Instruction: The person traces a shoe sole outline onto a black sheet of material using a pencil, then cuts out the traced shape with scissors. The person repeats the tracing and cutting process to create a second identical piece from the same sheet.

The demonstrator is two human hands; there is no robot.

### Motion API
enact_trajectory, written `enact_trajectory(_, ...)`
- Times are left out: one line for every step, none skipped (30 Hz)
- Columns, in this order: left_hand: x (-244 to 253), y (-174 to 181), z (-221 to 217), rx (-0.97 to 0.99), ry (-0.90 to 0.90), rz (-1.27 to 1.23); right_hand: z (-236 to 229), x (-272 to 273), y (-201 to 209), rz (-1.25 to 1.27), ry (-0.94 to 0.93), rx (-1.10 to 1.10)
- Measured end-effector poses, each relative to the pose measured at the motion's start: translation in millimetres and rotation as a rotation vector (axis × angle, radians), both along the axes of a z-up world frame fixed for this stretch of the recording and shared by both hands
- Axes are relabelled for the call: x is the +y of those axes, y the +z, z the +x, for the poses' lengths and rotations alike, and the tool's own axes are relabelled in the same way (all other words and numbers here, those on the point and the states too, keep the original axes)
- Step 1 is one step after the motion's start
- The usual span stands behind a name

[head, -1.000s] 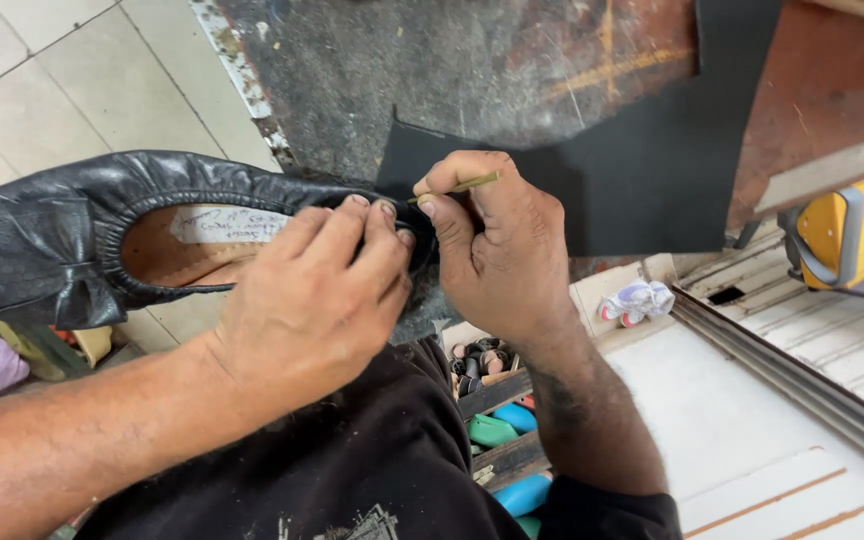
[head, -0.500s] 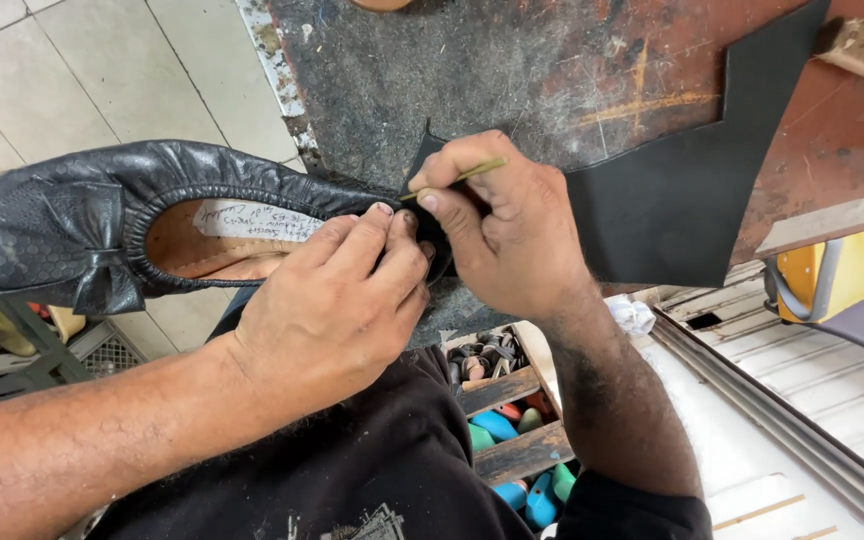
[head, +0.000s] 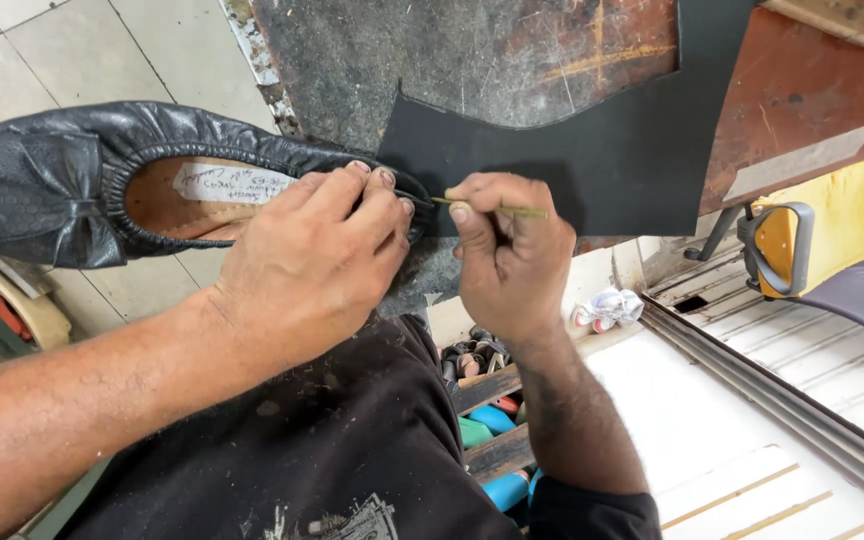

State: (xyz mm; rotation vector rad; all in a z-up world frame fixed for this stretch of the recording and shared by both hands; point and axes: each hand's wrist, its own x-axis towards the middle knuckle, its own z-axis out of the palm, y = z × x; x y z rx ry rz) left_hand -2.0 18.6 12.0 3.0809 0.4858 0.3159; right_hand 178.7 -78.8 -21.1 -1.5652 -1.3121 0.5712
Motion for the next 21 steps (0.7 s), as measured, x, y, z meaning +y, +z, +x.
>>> enact_trajectory(0.6, 1.1, 0.5, 0.002, -0.002, 0.003, -6.3, -4.3, -1.9, 0.003, -0.002, 0.002)
enact_trajectory(1.1, 2.1, 1.2, -0.018, 0.008, 0.0, -12.3, -8.8, -3.9, 0.017, -0.073, -0.031)
enact_trajectory(1.5, 3.2, 2.1, -0.038, 0.016, -0.003, -18.3, -13.5, -5.8, 0.03, -0.145, -0.063)
enact_trajectory(1.5, 2.2, 1.6, -0.035, 0.013, -0.001, -22.5, -17.2, -9.2, 0.032, -0.148, -0.061)
enact_trajectory(2.5, 1.0, 1.5, -0.05, 0.002, -0.013, -26.6, -19.8, -13.0, 0.084, -0.164, -0.065)
enact_trajectory(3.5, 0.0, 1.4, -0.064, -0.008, -0.025, -30.5, -22.3, -16.7, 0.136, -0.18, -0.069)
enact_trajectory(3.6, 0.0, 1.4, -0.061, -0.012, -0.021, -32.3, -24.6, -18.3, 0.14, -0.184, -0.067)
enact_trajectory(3.7, -0.1, 1.4, -0.036, -0.013, -0.01, -34.0, -26.8, -20.0, 0.146, -0.183, -0.121)
enact_trajectory(4.3, 0.1, 1.3, -0.01, -0.015, 0.001, -36.1, -28.7, -21.6, 0.152, -0.184, -0.175)
enact_trajectory(4.2, 0.5, 1.0, -0.007, -0.02, 0.005, -39.2, -30.2, -23.9, 0.155, -0.189, -0.172)
enact_trajectory(4.6, 0.5, 1.4, -0.022, -0.027, 0.003, -41.4, -31.1, -26.4, 0.185, -0.184, -0.254)
enact_trajectory(5.2, 0.6, 1.6, -0.037, -0.034, 0.001, -43.9, -31.7, -28.9, 0.214, -0.179, -0.337)
enact_trajectory(5.3, 0.8, 2.1, -0.036, -0.033, 0.005, -46.6, -33.5, -31.9, 0.218, -0.179, -0.335)
enact_trajectory(5.5, 1.2, 2.1, -0.032, -0.035, 0.016, -49.7, -35.3, -34.7, 0.279, -0.171, -0.341)
enact_trajectory(5.8, 1.4, 2.6, -0.03, -0.035, 0.029, -52.1, -36.5, -37.7, 0.342, -0.162, -0.348)
enact_trajectory(5.4, -0.8, 1.4, -0.03, -0.033, 0.035, -56.2, -39.8, -41.2, 0.348, -0.161, -0.348)
enact_trajectory(5.4, -2.8, 0.8, -0.021, -0.031, 0.023, -59.5, -42.4, -44.5, 0.37, -0.123, -0.304)
enact_trajectory(5.5, -4.4, -0.3, -0.012, -0.029, 0.012, -63.3, -45.0, -47.5, 0.392, -0.086, -0.26)
enact_trajectory(6.5, -5.1, -0.5, -0.02, -0.025, 0.017, -56.1, -44.6, -39.2, 0.398, -0.081, -0.267)
enact_trajectory(7.4, -5.6, -1.3, 0.017, -0.033, 0.01, -49.6, -44.4, -30.7, 0.406, -0.071, -0.166)
enact_trajectory(6.6, -6.4, -2.0, 0.051, -0.035, -0.001, -41.9, -45.0, -21.8, 0.41, -0.053, -0.066)
